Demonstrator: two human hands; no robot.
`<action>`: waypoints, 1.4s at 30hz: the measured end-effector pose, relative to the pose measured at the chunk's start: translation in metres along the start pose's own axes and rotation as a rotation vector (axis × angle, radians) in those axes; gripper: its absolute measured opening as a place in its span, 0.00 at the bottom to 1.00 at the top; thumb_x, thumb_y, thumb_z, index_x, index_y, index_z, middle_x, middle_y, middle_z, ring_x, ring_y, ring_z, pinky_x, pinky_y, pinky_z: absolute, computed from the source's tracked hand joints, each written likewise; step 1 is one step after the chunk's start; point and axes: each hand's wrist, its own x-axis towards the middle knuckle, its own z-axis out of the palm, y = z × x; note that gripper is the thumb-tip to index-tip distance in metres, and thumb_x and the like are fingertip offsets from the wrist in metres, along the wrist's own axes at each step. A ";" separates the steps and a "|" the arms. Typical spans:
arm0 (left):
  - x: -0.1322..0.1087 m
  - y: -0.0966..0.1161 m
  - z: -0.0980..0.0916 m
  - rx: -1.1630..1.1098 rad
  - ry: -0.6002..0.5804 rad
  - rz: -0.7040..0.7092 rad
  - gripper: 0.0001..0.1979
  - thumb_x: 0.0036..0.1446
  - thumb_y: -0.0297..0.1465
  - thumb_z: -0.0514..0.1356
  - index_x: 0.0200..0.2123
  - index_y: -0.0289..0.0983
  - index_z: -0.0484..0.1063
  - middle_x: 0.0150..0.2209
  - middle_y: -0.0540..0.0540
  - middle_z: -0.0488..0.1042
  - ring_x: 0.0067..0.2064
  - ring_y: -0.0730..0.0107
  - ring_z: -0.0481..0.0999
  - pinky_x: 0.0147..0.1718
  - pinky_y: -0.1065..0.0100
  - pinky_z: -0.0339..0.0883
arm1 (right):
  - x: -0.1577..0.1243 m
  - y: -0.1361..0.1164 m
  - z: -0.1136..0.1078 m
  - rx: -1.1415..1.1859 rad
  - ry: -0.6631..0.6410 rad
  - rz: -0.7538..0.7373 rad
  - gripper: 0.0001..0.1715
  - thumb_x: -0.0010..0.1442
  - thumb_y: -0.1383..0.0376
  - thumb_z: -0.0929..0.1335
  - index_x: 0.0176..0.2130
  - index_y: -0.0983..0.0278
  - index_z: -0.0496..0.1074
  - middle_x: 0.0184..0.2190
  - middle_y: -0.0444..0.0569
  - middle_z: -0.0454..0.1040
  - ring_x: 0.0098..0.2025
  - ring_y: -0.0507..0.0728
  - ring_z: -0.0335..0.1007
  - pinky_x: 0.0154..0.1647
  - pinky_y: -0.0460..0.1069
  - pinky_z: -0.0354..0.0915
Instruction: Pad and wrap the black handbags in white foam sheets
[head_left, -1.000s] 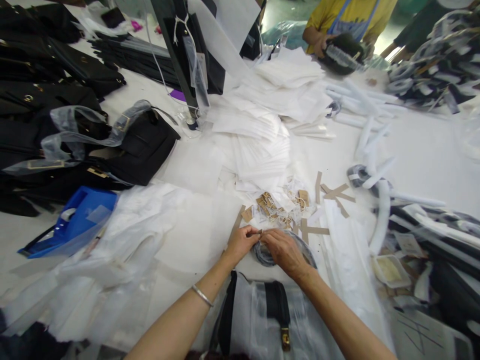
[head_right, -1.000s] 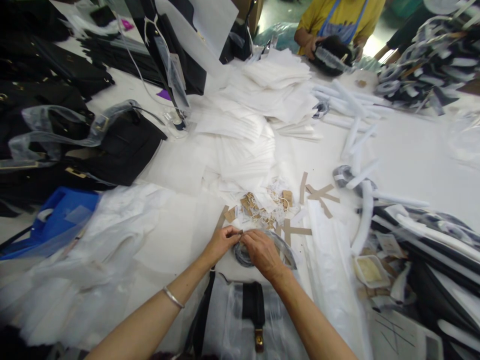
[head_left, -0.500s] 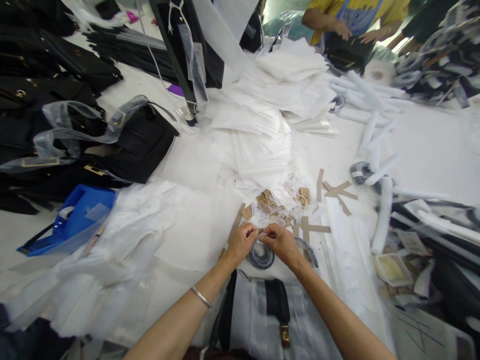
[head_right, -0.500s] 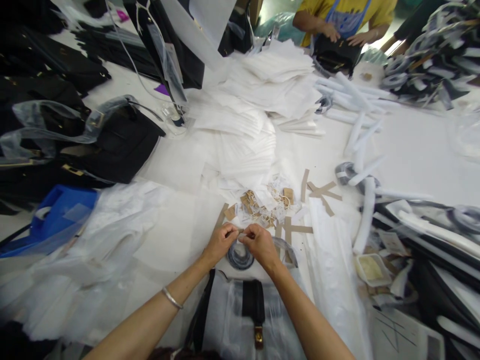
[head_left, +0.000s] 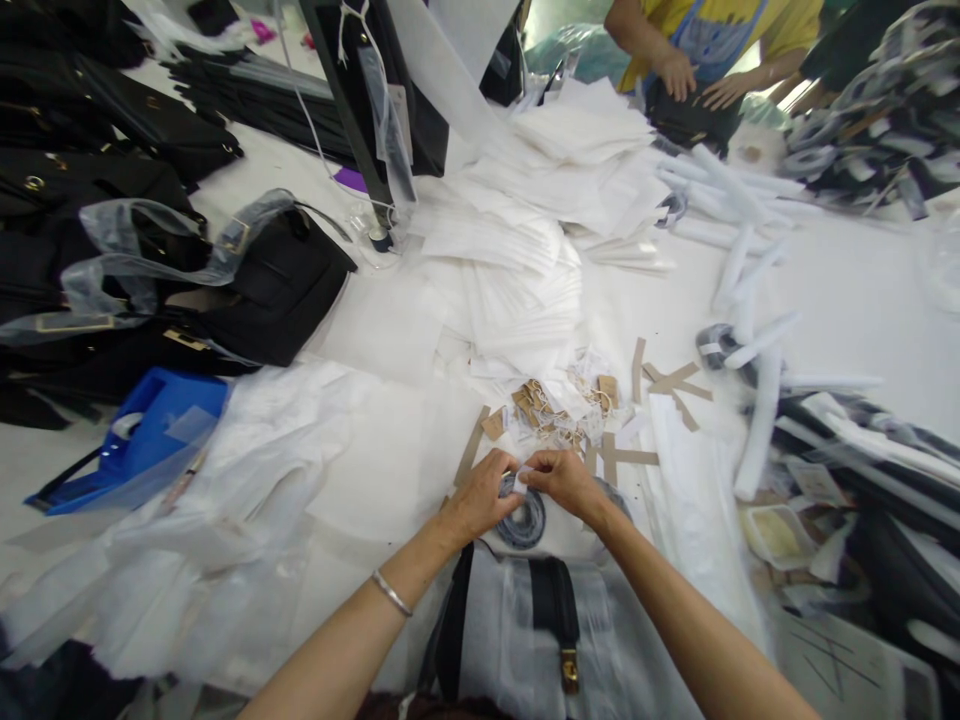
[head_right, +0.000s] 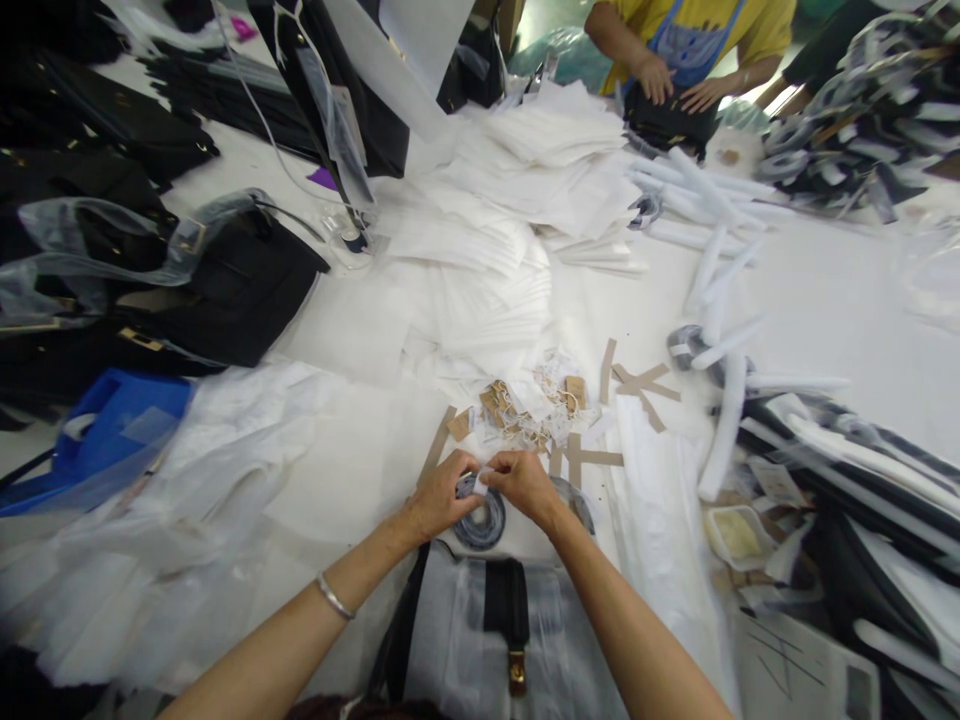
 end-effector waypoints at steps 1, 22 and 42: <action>-0.002 0.000 0.000 0.085 -0.006 0.046 0.14 0.51 0.27 0.64 0.41 0.38 0.66 0.41 0.47 0.71 0.45 0.62 0.70 0.45 0.61 0.64 | 0.000 0.001 0.001 0.003 0.009 0.009 0.09 0.49 0.60 0.71 0.25 0.62 0.78 0.22 0.44 0.76 0.26 0.53 0.67 0.27 0.46 0.59; 0.013 -0.004 0.008 0.190 0.067 -0.021 0.08 0.51 0.25 0.64 0.37 0.38 0.75 0.37 0.46 0.74 0.44 0.58 0.74 0.44 0.57 0.68 | -0.017 -0.004 0.018 -0.872 0.261 -0.443 0.09 0.63 0.69 0.65 0.34 0.62 0.75 0.29 0.48 0.75 0.34 0.54 0.70 0.34 0.47 0.57; 0.025 -0.005 -0.015 0.276 -0.239 0.017 0.13 0.47 0.27 0.64 0.39 0.39 0.78 0.36 0.49 0.77 0.40 0.66 0.76 0.41 0.66 0.70 | -0.066 0.017 0.064 -0.958 0.410 -0.415 0.22 0.65 0.63 0.64 0.58 0.61 0.68 0.63 0.50 0.65 0.65 0.65 0.56 0.66 0.63 0.47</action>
